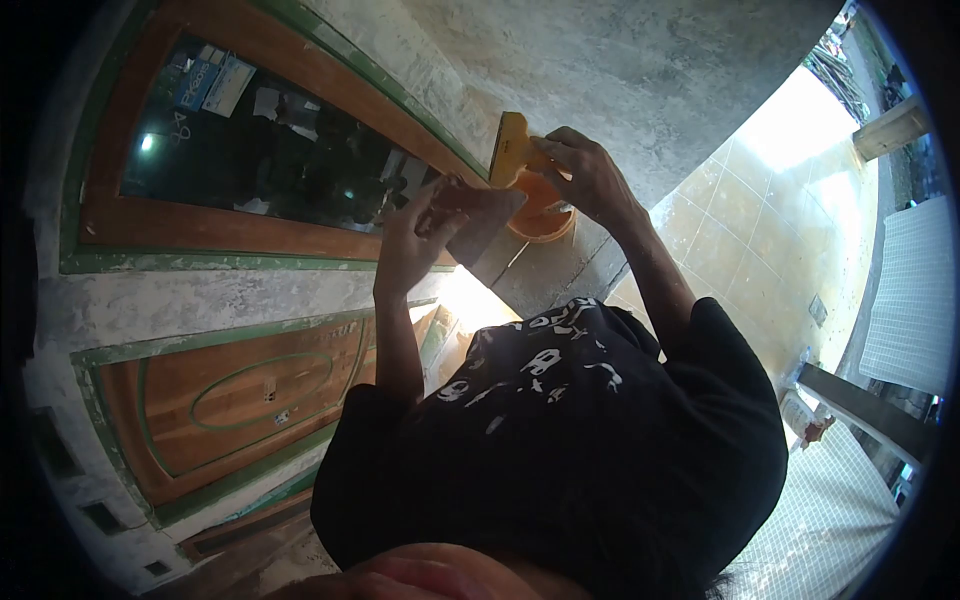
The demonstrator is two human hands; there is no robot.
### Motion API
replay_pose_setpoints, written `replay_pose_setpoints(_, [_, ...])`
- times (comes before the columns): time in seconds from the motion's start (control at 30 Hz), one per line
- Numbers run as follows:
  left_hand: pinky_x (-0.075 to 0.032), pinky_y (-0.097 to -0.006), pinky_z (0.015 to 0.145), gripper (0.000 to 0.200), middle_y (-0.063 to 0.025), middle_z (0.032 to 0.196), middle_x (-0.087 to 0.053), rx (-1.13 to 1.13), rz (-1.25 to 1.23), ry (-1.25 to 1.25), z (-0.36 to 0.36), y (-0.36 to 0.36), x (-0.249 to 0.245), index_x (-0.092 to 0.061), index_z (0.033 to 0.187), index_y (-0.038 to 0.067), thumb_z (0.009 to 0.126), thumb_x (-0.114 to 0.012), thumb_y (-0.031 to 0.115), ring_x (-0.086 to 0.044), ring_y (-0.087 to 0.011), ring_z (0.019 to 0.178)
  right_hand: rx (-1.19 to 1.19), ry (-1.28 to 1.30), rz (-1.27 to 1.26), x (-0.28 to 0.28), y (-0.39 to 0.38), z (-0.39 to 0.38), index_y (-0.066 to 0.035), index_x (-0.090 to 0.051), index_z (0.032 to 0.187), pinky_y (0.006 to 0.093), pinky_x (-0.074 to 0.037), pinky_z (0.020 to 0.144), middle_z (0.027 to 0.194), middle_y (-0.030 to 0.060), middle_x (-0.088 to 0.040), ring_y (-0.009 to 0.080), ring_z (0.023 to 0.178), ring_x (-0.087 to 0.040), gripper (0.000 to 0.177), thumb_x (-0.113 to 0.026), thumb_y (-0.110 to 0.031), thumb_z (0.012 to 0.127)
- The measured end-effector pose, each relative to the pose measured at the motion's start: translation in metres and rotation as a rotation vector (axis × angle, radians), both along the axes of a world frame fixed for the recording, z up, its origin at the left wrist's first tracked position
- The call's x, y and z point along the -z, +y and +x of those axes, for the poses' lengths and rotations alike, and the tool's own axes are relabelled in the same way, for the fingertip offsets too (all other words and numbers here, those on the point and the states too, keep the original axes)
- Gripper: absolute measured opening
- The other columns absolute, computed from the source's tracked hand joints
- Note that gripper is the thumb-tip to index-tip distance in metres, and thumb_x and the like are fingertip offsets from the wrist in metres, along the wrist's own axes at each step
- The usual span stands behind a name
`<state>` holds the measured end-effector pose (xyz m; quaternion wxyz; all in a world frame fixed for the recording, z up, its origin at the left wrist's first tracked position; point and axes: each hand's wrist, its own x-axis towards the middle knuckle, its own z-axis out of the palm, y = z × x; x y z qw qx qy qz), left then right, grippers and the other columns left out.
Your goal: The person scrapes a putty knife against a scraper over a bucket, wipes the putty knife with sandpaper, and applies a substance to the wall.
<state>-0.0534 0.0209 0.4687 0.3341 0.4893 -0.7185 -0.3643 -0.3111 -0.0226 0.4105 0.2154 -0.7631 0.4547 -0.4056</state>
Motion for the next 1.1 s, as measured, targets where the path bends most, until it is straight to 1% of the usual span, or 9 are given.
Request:
replay_pose_setpoints(0.1, [-0.052, -0.0279, 0.075, 0.046, -0.0121, 0.097, -0.069, 0.045, -0.017, -0.007, 0.005, -0.003, 0.011, -0.054, 0.126, 0.0, 0.083, -0.069, 0.005, -0.067, -0.0156, 0.089, 0.03, -0.02, -0.064, 0.0, -0.004, -0.006, -0.003, -0.065, 0.113, 0.033, -0.055, 0.073, 0.102, 0.0114, -0.064, 0.0255, 0.085, -0.065, 0.034, -0.069, -0.009, 0.08])
replay_pose_setpoints(0.17, [-0.051, -0.0266, 0.073, 0.039, -0.0095, 0.093, -0.069, -0.082, -0.015, 0.207, 0.009, -0.006, 0.016, -0.057, 0.118, -0.002, 0.083, -0.07, 0.005, -0.066, -0.0131, 0.085, 0.043, 0.015, -0.092, 0.003, -0.005, -0.008, -0.003, -0.064, 0.115, 0.0331, -0.056, 0.073, 0.104, 0.0114, -0.063, 0.025, 0.084, -0.066, 0.036, -0.07, -0.008, 0.079])
replay_pose_setpoints(0.37, [-0.049, -0.0234, 0.062, 0.026, -0.0062, 0.084, -0.067, -0.255, 0.026, 0.18, 0.017, -0.014, 0.011, -0.06, 0.101, -0.001, 0.079, -0.072, 0.006, -0.061, -0.0067, 0.07, 0.01, 0.011, -0.048, -0.004, 0.004, -0.007, -0.003, -0.064, 0.114, 0.0338, -0.056, 0.076, 0.104, 0.0113, -0.063, 0.0251, 0.086, -0.066, 0.037, -0.071, -0.009, 0.078])
replay_pose_setpoints(0.5, [-0.048, -0.0228, 0.055, 0.028, -0.0058, 0.083, -0.067, -0.201, 0.119, 0.185, 0.015, -0.01, 0.003, -0.061, 0.104, -0.001, 0.079, -0.072, 0.006, -0.06, -0.0064, 0.065, 0.011, 0.013, -0.056, -0.001, 0.003, -0.007, -0.003, -0.065, 0.114, 0.0337, -0.056, 0.076, 0.104, 0.0113, -0.063, 0.0251, 0.087, -0.066, 0.037, -0.071, -0.009, 0.078])
replay_pose_setpoints(0.6, [-0.045, -0.0222, 0.047, 0.03, -0.0059, 0.08, -0.067, -0.158, -0.05, 0.181, 0.013, -0.008, 0.003, -0.06, 0.106, -0.002, 0.079, -0.071, 0.004, -0.058, -0.0072, 0.057, 0.005, 0.015, -0.068, 0.0, 0.003, -0.007, -0.003, -0.065, 0.113, 0.0338, -0.056, 0.076, 0.104, 0.0117, -0.063, 0.0252, 0.087, -0.065, 0.036, -0.071, -0.01, 0.078])
replay_pose_setpoints(0.77, [-0.042, -0.0214, 0.038, 0.03, -0.0066, 0.078, -0.067, -0.192, 0.164, 0.26, 0.014, -0.004, 0.0, -0.059, 0.107, -0.006, 0.079, -0.07, 0.002, -0.056, -0.0073, 0.05, 0.006, 0.047, -0.085, -0.001, 0.004, -0.003, -0.004, -0.065, 0.113, 0.0336, -0.056, 0.076, 0.104, 0.0117, -0.063, 0.0253, 0.086, -0.065, 0.037, -0.072, -0.009, 0.077])
replay_pose_setpoints(0.9, [-0.046, -0.0217, 0.044, 0.028, -0.0075, 0.081, -0.068, -0.212, 0.217, 0.247, 0.016, -0.005, 0.005, -0.061, 0.104, -0.006, 0.079, -0.07, 0.002, -0.059, -0.0081, 0.055, 0.02, 0.017, -0.136, 0.002, 0.004, 0.0, -0.004, -0.066, 0.111, 0.0335, -0.056, 0.075, 0.103, 0.011, -0.063, 0.0248, 0.086, -0.065, 0.036, -0.073, -0.008, 0.076])
replay_pose_setpoints(0.97, [-0.05, -0.0222, 0.055, 0.025, -0.0091, 0.084, -0.069, -0.259, 0.107, 0.222, 0.013, -0.005, 0.009, -0.063, 0.102, -0.005, 0.079, -0.07, 0.002, -0.064, -0.01, 0.065, 0.058, 0.003, -0.156, 0.002, 0.004, 0.003, -0.005, -0.066, 0.109, 0.0335, -0.057, 0.074, 0.102, 0.0101, -0.063, 0.0243, 0.086, -0.065, 0.034, -0.073, -0.008, 0.075])
replay_pose_setpoints(1.1, [-0.052, -0.0236, 0.067, 0.025, -0.0103, 0.087, -0.07, -0.285, 0.118, 0.255, 0.01, -0.004, 0.011, -0.064, 0.101, -0.005, 0.078, -0.071, 0.002, -0.066, -0.0115, 0.076, 0.079, 0.02, -0.19, 0.001, 0.006, 0.005, -0.005, -0.066, 0.108, 0.0335, -0.057, 0.073, 0.102, 0.0094, -0.063, 0.0238, 0.086, -0.065, 0.033, -0.073, -0.007, 0.075])
